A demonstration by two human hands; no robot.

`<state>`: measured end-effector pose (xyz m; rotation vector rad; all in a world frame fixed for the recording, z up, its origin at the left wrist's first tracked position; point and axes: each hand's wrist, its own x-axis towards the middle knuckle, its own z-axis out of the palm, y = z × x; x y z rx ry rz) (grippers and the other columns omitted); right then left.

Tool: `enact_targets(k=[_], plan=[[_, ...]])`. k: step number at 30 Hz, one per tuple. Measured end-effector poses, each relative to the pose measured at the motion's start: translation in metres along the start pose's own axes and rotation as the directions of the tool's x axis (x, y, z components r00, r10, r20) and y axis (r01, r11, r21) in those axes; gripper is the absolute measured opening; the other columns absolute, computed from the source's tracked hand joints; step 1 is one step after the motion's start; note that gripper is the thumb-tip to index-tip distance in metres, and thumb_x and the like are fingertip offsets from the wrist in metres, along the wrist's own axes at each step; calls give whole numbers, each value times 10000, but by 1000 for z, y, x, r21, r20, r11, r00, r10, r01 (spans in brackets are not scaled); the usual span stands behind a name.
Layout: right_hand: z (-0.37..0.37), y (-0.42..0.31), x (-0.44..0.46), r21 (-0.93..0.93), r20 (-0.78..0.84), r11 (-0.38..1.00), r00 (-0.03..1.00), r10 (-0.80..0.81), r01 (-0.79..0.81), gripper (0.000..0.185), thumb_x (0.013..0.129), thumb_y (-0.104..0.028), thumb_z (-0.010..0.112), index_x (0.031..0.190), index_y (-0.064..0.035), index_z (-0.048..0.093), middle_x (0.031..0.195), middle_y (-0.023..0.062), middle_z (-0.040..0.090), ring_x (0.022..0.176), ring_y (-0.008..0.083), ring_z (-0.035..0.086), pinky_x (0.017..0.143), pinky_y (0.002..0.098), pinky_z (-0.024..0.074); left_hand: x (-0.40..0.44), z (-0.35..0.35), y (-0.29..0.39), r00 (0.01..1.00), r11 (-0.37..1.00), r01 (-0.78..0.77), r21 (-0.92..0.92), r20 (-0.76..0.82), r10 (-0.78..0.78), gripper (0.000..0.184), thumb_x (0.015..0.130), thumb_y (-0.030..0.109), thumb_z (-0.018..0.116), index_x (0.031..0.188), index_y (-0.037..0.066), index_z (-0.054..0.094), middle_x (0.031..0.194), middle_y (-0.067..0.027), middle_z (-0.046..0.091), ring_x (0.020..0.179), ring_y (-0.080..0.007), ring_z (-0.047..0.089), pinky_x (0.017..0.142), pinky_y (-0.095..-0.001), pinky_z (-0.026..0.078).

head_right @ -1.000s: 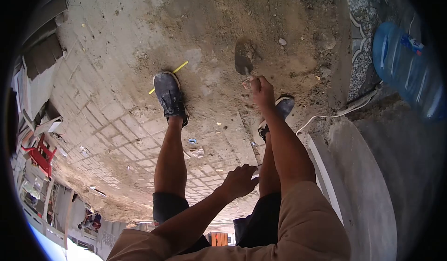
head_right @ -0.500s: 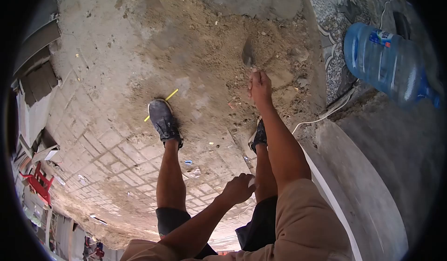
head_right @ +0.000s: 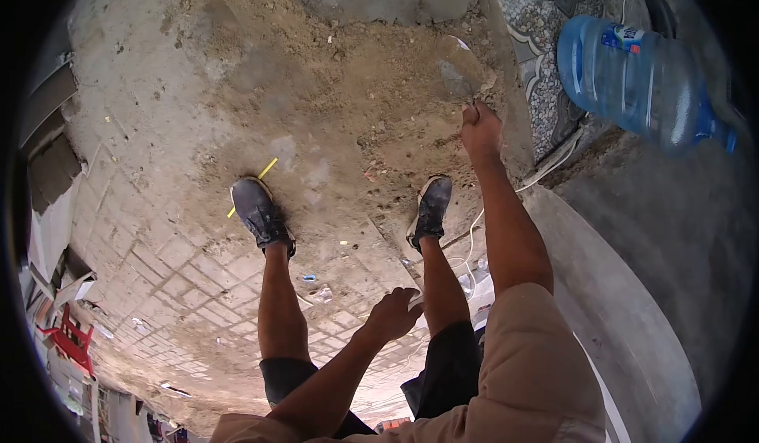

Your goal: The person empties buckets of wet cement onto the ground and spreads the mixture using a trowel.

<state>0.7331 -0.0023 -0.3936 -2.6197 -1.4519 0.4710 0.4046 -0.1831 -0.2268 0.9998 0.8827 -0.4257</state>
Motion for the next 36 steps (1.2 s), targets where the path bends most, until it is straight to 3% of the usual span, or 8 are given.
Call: enact_targets(k=[2,6,14,18,24,30,33,36], plan=[[-11,-12,-7,142,-119,988,992,-48,65,292,925,-243,652,1083,2,636,917,224,671,873,436,651,742,489,518,2,-1,1,1000,1000,4,15,17,-4,509,975,439,556,1305,52,571,1236,-240,616,1127,-424,624,956,-548,497],[-14,-20,-35,54,94,975,973,212,-217,287,957,-215,625,1088,38,596,933,263,665,832,437,648,705,471,511,3,-8,11,1000,999,20,26,20,-21,565,978,492,525,1328,50,564,1258,-243,608,1145,-435,622,966,-554,503],[76,-209,-51,262,633,965,759,-152,-25,376,1006,-282,562,1226,20,518,950,249,674,809,420,690,691,475,557,1,-48,34,996,999,49,-22,73,-47,583,983,481,533,1359,37,559,1295,-250,613,1192,-414,609,991,-524,496],[118,-341,-16,567,645,775,736,-206,-280,298,1007,-285,556,1134,-16,536,810,137,625,570,205,628,447,372,551,2,-61,31,999,997,30,-72,46,-27,586,981,471,522,1361,25,542,1313,-252,593,1196,-415,604,986,-523,498],[170,-508,42,649,751,532,572,-330,-545,256,1039,-314,546,1072,-60,565,717,35,556,497,127,507,410,315,454,-11,-89,28,998,990,-12,-141,60,21,508,955,431,561,1252,19,572,1190,-260,619,1115,-436,625,927,-536,512],[205,-587,86,717,697,304,641,-322,-627,262,1047,-293,490,939,-57,523,712,59,547,520,166,532,455,361,472,-11,-57,-8,928,938,-262,-227,-326,180,463,942,430,577,1164,23,586,1008,-251,668,922,-464,684,810,-564,546],[200,-583,82,659,737,-192,675,-24,-727,244,1050,-305,412,952,-93,483,693,32,491,518,170,484,470,370,442,-12,-61,-11,924,894,-304,-330,-330,193,534,945,432,566,1219,-25,531,1013,-269,666,932,-474,683,827,-571,544],[185,-579,65,695,713,-93,700,-34,-713,233,1049,-308,418,1001,-92,492,698,32,493,516,173,486,461,374,433,-16,-85,2,916,857,-319,-406,-364,168,615,950,436,556,1291,-65,445,1016,-304,665,928,-489,684,839,-575,541]])
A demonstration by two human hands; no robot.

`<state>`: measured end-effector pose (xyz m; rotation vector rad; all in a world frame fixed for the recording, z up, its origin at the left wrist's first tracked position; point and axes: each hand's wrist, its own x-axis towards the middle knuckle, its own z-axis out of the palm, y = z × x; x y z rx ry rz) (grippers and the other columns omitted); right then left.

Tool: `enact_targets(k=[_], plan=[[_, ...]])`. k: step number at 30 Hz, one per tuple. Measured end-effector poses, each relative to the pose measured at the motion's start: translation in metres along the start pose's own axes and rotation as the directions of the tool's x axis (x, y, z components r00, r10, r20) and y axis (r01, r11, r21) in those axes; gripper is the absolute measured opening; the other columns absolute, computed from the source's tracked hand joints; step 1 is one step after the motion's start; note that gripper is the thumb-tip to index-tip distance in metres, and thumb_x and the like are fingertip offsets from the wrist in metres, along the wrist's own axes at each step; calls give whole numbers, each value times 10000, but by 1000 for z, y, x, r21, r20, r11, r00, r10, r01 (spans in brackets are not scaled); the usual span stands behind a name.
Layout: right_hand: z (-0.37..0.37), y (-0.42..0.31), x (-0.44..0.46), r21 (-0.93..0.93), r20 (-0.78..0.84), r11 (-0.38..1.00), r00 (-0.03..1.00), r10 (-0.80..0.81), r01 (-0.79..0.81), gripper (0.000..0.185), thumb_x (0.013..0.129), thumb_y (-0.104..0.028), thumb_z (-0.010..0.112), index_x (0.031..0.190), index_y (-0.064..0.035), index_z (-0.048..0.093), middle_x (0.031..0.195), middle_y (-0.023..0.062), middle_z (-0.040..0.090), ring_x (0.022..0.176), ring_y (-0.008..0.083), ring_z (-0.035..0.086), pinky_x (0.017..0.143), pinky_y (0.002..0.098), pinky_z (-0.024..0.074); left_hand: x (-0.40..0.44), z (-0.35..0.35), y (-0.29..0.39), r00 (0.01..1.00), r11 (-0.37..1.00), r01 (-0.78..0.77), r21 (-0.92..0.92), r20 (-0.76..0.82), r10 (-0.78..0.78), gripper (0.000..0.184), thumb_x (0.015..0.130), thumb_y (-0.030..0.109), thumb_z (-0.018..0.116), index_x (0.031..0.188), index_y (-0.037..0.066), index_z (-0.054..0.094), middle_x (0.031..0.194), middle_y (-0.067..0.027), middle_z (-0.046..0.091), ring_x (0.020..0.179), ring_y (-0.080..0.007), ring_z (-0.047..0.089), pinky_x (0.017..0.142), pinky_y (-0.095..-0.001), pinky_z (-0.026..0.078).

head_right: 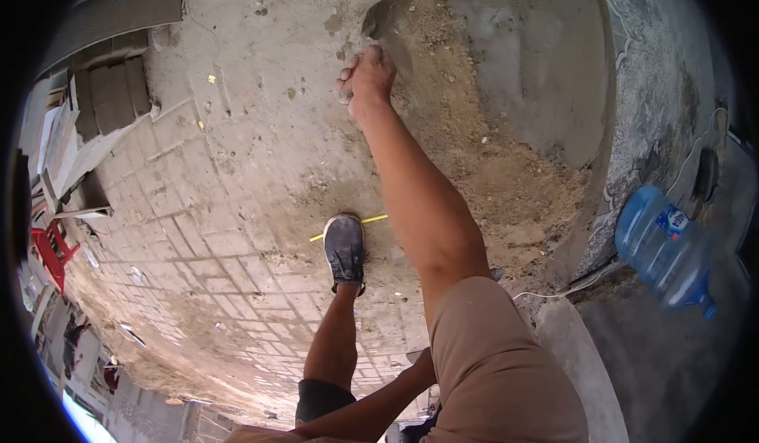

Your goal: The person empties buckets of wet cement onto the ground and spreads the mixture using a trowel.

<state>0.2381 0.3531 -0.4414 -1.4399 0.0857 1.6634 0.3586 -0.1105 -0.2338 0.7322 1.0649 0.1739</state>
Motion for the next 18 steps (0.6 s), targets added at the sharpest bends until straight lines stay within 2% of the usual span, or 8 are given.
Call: enact_targets(k=[3,5,8,9,12,13,15,18], plan=[[20,-15,23,-261,193,962,981,-28,79,278,1053,-314,443,983,-60,532,697,45,515,525,175,505,478,371,464,3,-19,25,983,986,155,60,84,-160,677,938,435,573,1363,-46,357,1075,-346,655,927,-513,682,853,-577,537],[39,-34,49,-416,289,901,957,5,121,258,1068,-279,458,954,-60,535,753,48,549,567,169,496,538,357,496,8,-27,26,971,987,139,84,184,-152,691,938,430,576,1392,-19,312,1115,-366,643,932,-526,679,862,-585,530],[39,-45,67,-268,85,957,992,-94,113,267,1072,-296,462,966,-61,533,748,50,542,572,169,493,532,365,486,6,-39,35,978,993,63,97,194,-81,673,938,410,585,1402,16,299,1136,-382,633,947,-537,672,874,-596,519],[37,-41,61,-41,-40,996,996,-78,76,293,1077,-320,462,957,-60,524,753,53,541,588,176,497,529,375,480,4,-41,37,980,995,36,98,189,-54,665,938,405,588,1402,25,299,1138,-385,631,952,-540,670,877,-599,516],[39,-35,36,-114,68,986,991,-111,118,302,1085,-328,443,962,-60,509,760,57,540,603,183,507,534,377,476,10,-37,37,956,976,215,16,201,-214,624,943,358,588,1399,38,308,1128,-373,638,972,-546,662,872,-611,512],[46,-38,37,-117,169,984,979,-112,133,311,1092,-333,423,972,-56,497,757,61,537,609,189,513,544,378,483,9,-36,31,967,987,152,49,197,-159,621,945,347,583,1408,42,304,1127,-377,637,978,-549,659,869,-609,514],[58,-41,64,-132,180,983,978,-104,129,310,1094,-330,419,972,-54,491,752,62,535,604,191,513,547,382,486,2,-32,33,971,992,98,76,211,-112,618,947,336,577,1417,46,299,1125,-380,635,985,-552,655,867,-607,516],[61,-39,85,-44,135,994,987,-91,97,329,1098,-334,397,946,-53,477,744,61,527,596,192,507,556,393,495,2,-45,40,960,976,216,38,174,-220,654,956,359,557,1467,67,271,1115,-367,646,1011,-535,657,868,-587,524]])
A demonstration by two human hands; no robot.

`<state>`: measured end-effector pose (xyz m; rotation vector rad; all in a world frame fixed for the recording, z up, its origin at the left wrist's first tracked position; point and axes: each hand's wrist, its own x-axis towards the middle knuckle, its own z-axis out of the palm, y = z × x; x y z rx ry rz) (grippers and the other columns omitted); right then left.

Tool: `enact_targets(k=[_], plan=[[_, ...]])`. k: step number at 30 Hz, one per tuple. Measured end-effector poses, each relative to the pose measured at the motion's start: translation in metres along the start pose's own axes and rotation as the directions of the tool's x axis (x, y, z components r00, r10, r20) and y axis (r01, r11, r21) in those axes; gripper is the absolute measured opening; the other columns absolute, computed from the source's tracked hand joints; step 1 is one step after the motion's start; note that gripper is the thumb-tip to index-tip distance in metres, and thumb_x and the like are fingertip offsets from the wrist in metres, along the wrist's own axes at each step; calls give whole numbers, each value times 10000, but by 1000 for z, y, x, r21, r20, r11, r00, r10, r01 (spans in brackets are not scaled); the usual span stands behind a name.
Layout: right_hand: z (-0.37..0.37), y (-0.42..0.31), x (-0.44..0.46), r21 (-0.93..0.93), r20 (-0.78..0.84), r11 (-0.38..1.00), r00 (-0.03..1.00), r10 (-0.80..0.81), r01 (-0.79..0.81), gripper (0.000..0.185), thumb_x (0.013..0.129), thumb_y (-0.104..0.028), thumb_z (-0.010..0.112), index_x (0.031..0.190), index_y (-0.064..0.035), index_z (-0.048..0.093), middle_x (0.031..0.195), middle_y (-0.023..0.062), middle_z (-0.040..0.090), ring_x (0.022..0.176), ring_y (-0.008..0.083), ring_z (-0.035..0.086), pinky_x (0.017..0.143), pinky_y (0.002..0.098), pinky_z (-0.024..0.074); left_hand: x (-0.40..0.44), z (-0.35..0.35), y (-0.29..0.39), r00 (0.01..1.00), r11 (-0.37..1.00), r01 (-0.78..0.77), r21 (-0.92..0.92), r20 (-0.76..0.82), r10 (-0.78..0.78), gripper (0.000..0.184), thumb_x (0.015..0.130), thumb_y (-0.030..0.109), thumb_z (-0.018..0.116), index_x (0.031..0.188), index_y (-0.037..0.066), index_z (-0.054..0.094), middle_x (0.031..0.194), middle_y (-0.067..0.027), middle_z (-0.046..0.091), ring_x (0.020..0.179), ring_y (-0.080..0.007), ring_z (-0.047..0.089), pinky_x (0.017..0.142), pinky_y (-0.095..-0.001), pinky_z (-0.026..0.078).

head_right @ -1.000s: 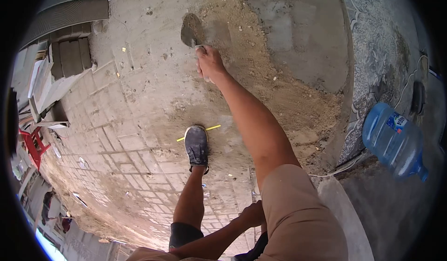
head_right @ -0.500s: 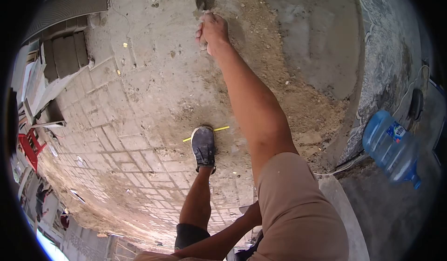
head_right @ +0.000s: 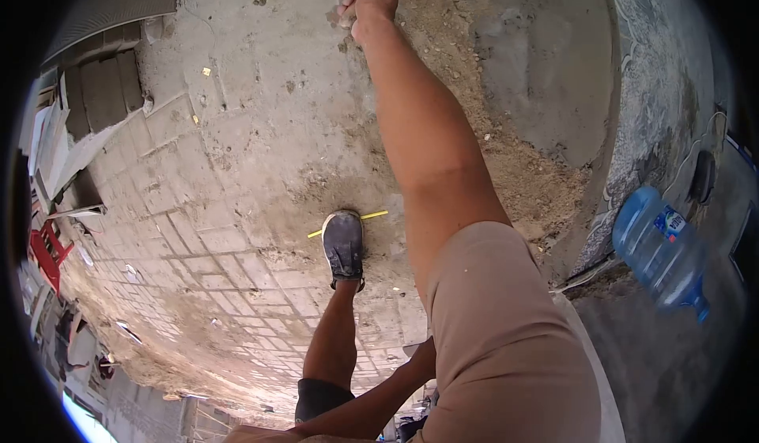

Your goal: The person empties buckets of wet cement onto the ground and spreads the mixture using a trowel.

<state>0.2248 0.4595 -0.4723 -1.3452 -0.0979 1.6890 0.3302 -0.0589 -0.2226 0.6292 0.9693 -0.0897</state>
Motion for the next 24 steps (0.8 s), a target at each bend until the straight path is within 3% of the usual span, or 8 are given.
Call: enact_targets(k=[3,7,9,12,16,18,21,24], plan=[[-31,19,-43,61,-165,998,986,-10,20,292,1086,-338,368,961,-86,448,727,44,492,589,181,491,546,382,478,16,28,-40,986,992,-123,-22,-114,120,749,936,417,582,1486,37,245,1101,-351,660,1009,-515,665,863,-573,532],[-100,71,-132,-43,-370,999,929,-6,-11,249,1060,-363,404,983,-128,428,713,16,474,544,155,471,489,356,440,41,74,-88,993,965,-121,-232,-36,116,900,881,509,638,1466,-40,232,1124,-329,662,1002,-515,662,867,-567,535],[-108,66,-148,-98,-322,995,947,-15,-18,249,1059,-363,412,985,-125,433,714,17,476,539,151,470,484,350,438,32,53,-72,983,961,-179,-210,13,186,934,867,535,649,1451,-68,239,1145,-328,657,1008,-518,658,877,-568,531],[-97,55,-130,-133,-150,991,989,10,-30,259,1056,-368,441,993,-117,459,718,21,491,543,157,490,486,353,446,5,27,-25,997,1000,-23,12,71,22,896,859,550,657,1414,-75,334,1186,-319,645,1049,-515,646,902,-566,521],[-80,41,-75,-167,-41,985,998,-58,50,268,1060,-381,446,1003,-120,462,720,25,504,549,167,502,491,364,455,17,44,-50,996,996,-84,-18,-25,84,821,844,536,674,1353,-70,453,1213,-332,629,1089,-502,638,925,-571,508],[-97,51,-90,-115,-150,993,987,-52,35,273,1062,-386,444,1004,-121,461,719,26,505,543,166,499,485,359,454,25,63,-73,987,989,-146,-31,-79,143,809,838,533,680,1350,-56,473,1213,-336,627,1098,-498,636,928,-574,505],[-148,76,-141,-124,-342,992,937,-72,30,295,1071,-407,431,1006,-119,455,712,26,505,516,157,481,449,336,442,48,103,-122,999,944,-46,-325,-2,48,772,851,525,667,1385,3,471,1230,-322,625,1121,-497,627,937,-568,504],[-194,95,-202,-93,-388,996,921,-43,8,287,1068,-387,458,1014,-105,447,705,27,502,499,151,473,426,332,432,9,32,-30,967,995,-18,102,254,-9,743,881,532,636,1449,90,451,1331,-280,587,1213,-468,589,970,-583,479]])
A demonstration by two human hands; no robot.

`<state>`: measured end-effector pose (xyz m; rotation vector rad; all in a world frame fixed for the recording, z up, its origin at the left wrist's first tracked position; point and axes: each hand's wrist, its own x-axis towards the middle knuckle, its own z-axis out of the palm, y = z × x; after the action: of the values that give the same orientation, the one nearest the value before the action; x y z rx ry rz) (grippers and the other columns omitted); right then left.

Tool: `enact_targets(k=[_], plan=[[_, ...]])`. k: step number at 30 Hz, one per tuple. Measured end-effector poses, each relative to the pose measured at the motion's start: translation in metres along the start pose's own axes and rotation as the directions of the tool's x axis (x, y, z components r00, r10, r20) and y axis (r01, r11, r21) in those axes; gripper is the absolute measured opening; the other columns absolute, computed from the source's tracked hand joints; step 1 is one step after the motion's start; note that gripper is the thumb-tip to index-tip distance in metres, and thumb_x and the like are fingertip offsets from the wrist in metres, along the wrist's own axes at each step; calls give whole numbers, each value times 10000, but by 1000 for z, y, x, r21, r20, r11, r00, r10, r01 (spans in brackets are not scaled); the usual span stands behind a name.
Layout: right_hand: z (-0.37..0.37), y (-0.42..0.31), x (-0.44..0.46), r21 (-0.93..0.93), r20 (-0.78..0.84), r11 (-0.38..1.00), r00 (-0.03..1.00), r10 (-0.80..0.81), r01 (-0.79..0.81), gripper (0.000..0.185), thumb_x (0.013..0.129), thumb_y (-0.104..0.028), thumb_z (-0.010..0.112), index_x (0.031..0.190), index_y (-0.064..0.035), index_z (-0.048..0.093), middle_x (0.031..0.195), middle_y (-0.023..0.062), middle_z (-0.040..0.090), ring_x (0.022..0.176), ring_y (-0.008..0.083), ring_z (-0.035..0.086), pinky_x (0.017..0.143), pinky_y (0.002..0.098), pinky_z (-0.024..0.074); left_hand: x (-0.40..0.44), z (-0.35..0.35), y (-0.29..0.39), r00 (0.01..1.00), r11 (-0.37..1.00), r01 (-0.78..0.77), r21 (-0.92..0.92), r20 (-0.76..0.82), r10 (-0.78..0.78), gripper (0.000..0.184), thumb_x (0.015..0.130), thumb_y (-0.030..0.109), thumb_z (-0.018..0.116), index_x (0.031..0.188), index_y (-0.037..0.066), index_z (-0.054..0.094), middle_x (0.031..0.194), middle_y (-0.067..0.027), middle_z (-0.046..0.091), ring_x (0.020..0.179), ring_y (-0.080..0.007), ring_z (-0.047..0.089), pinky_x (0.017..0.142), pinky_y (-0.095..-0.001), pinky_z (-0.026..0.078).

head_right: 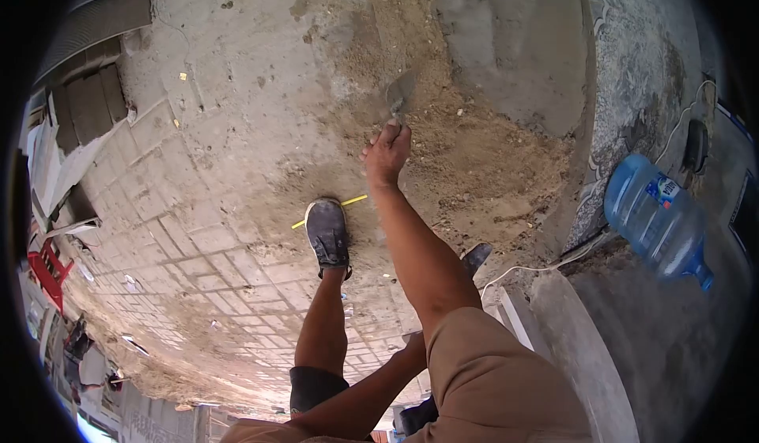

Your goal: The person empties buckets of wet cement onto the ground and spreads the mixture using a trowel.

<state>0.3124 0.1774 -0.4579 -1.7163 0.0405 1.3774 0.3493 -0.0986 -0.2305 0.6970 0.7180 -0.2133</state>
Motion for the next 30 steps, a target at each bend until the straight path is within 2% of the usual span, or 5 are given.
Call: enact_targets(k=[6,13,17,19,30], plan=[[-55,20,17,-783,315,258,718,-621,566,278,1002,-280,580,1069,-12,548,832,214,654,689,427,626,651,475,531,-9,-9,40,908,910,225,347,264,-325,770,939,568,548,1550,149,337,1501,-218,455,1352,-406,489,1061,-629,385],[-163,-22,5,-840,-100,491,823,-559,232,299,968,-286,609,973,12,622,828,252,657,784,459,626,713,473,504,2,14,35,928,895,306,324,106,-356,684,916,512,598,1443,96,468,1440,-200,500,1304,-409,533,1039,-597,427],[-168,-25,-12,-834,55,450,860,-507,318,271,961,-255,581,953,15,604,878,269,664,824,471,646,715,542,500,7,30,27,919,889,317,331,124,-375,638,953,492,542,1454,104,462,1441,-205,494,1312,-411,526,1046,-595,431],[-172,-26,1,-911,295,147,858,-420,385,292,965,-293,583,964,-2,615,890,261,671,850,461,659,723,541,512,7,30,23,923,888,290,358,141,-358,636,961,488,532,1467,111,454,1436,-206,499,1314,-409,524,1048,-594,432],[-394,-158,23,-957,-174,289,776,-606,11,318,969,-332,590,981,-21,652,858,305,656,854,515,635,756,564,493,30,67,-21,925,856,293,425,99,-366,683,977,580,502,1496,138,454,1453,-223,497,1291,-420,547,1066,-559,446]])
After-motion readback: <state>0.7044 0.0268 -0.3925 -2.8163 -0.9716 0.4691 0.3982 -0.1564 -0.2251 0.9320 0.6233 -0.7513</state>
